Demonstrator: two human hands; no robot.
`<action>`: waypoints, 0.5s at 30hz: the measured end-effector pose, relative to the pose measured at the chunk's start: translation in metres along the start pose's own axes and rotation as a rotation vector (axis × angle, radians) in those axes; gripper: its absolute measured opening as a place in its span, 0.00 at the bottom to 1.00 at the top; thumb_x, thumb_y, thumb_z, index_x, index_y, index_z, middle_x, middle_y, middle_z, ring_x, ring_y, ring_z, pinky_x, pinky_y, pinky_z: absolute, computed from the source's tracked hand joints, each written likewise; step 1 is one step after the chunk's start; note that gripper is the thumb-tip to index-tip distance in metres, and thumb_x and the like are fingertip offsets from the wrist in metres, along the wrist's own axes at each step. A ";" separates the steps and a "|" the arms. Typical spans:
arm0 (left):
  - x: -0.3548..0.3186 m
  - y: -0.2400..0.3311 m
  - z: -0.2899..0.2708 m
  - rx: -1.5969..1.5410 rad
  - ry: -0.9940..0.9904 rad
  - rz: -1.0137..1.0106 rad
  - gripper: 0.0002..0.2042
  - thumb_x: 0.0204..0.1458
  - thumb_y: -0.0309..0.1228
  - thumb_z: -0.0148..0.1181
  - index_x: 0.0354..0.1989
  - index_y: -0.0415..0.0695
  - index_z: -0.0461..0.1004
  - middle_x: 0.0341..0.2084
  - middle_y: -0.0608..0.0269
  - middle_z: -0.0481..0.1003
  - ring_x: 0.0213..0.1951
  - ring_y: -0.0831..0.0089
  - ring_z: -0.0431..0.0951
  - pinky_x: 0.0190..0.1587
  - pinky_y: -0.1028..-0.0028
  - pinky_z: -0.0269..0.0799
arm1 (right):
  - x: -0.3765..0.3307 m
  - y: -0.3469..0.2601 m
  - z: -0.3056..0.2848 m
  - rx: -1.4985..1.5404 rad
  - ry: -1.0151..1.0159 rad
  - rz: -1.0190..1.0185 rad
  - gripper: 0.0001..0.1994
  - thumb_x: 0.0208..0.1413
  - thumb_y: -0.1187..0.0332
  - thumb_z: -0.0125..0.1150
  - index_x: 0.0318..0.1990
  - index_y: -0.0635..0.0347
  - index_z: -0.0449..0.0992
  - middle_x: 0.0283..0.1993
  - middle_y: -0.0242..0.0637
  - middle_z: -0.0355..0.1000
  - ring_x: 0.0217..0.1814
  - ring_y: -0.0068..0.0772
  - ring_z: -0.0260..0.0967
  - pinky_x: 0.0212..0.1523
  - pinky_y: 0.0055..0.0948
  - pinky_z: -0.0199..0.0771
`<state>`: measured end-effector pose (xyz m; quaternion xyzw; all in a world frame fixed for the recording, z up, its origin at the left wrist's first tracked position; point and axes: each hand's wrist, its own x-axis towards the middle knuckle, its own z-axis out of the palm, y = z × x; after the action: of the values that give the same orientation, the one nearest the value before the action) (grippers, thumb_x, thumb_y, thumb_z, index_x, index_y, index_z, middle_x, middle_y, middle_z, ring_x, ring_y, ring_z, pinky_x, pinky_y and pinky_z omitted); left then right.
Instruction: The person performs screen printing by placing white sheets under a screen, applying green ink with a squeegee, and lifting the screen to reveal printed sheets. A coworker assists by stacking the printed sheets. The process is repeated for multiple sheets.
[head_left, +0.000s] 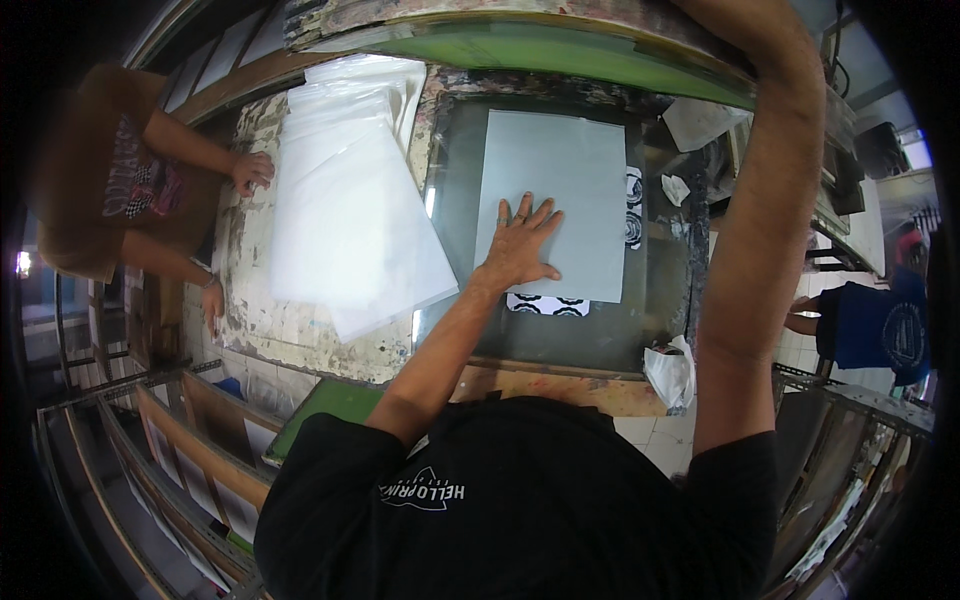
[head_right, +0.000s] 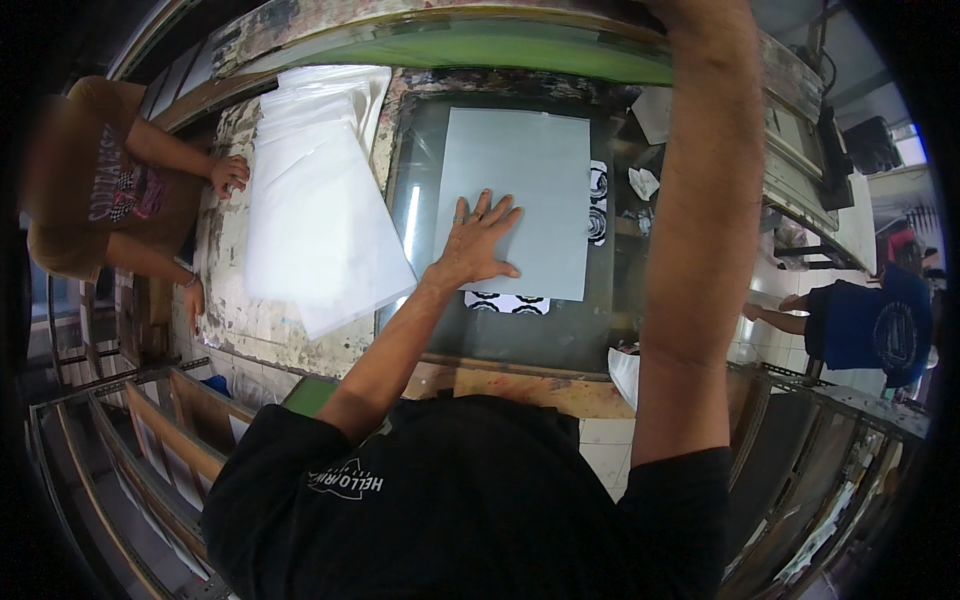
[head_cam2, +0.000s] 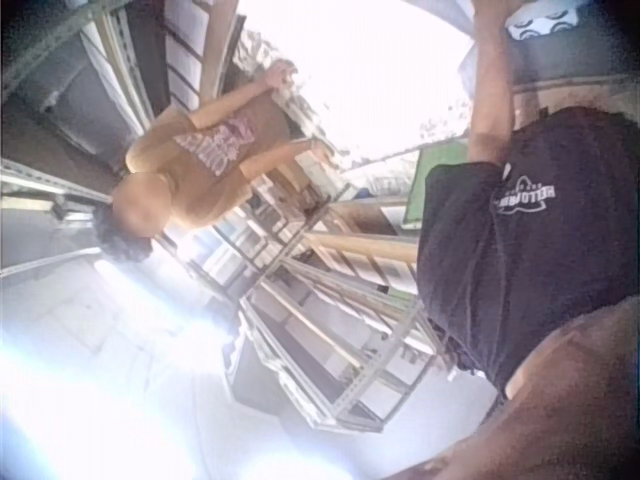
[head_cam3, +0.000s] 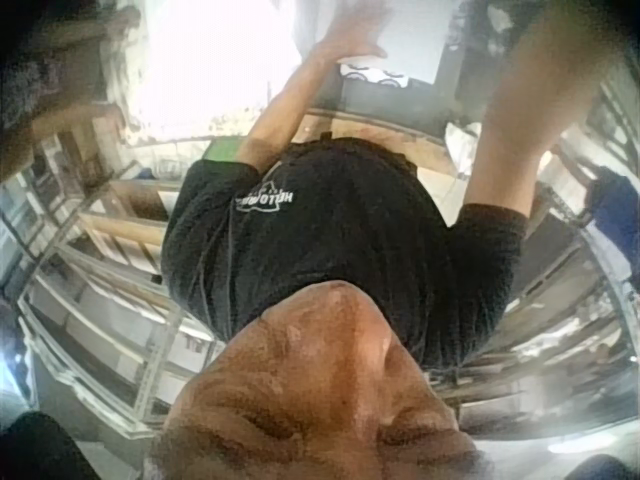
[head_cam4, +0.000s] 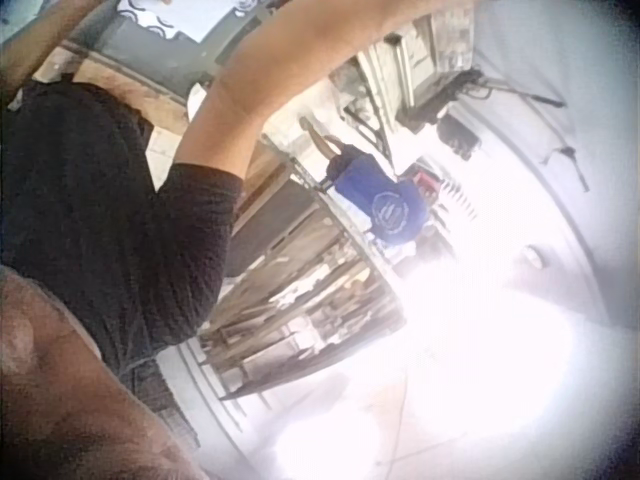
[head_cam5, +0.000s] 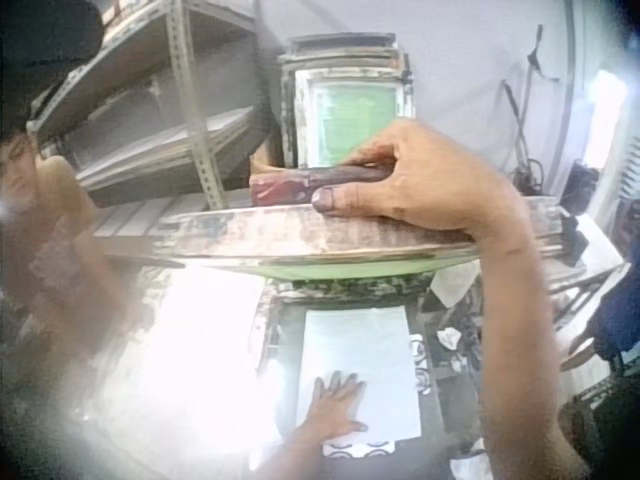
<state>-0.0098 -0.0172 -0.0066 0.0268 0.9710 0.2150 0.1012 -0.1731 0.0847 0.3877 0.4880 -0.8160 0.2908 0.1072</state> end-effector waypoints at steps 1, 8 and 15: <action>0.001 0.001 0.000 0.001 -0.010 0.004 0.58 0.32 0.57 0.78 0.76 0.55 0.56 0.78 0.62 0.50 0.79 0.51 0.38 0.77 0.39 0.29 | 0.004 0.011 -0.001 0.054 -0.032 0.042 0.27 0.53 0.48 0.73 0.43 0.69 0.85 0.35 0.47 0.83 0.33 0.34 0.78 0.38 0.31 0.77; 0.000 0.000 0.000 -0.006 -0.025 -0.007 0.57 0.33 0.57 0.78 0.76 0.56 0.56 0.78 0.64 0.50 0.79 0.53 0.39 0.77 0.39 0.28 | -0.015 -0.023 -0.001 -0.075 0.056 -0.004 0.27 0.51 0.47 0.75 0.42 0.69 0.85 0.34 0.47 0.82 0.32 0.36 0.79 0.38 0.32 0.78; 0.001 -0.001 0.001 -0.001 -0.014 0.009 0.54 0.38 0.59 0.75 0.76 0.55 0.56 0.78 0.64 0.49 0.79 0.52 0.39 0.76 0.38 0.29 | -0.001 -0.004 -0.006 0.043 -0.031 0.107 0.26 0.51 0.48 0.75 0.41 0.67 0.86 0.33 0.46 0.82 0.31 0.35 0.79 0.36 0.32 0.78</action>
<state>-0.0102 -0.0174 -0.0081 0.0324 0.9701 0.2156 0.1071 -0.1699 0.0875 0.3933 0.4500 -0.8361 0.3061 0.0684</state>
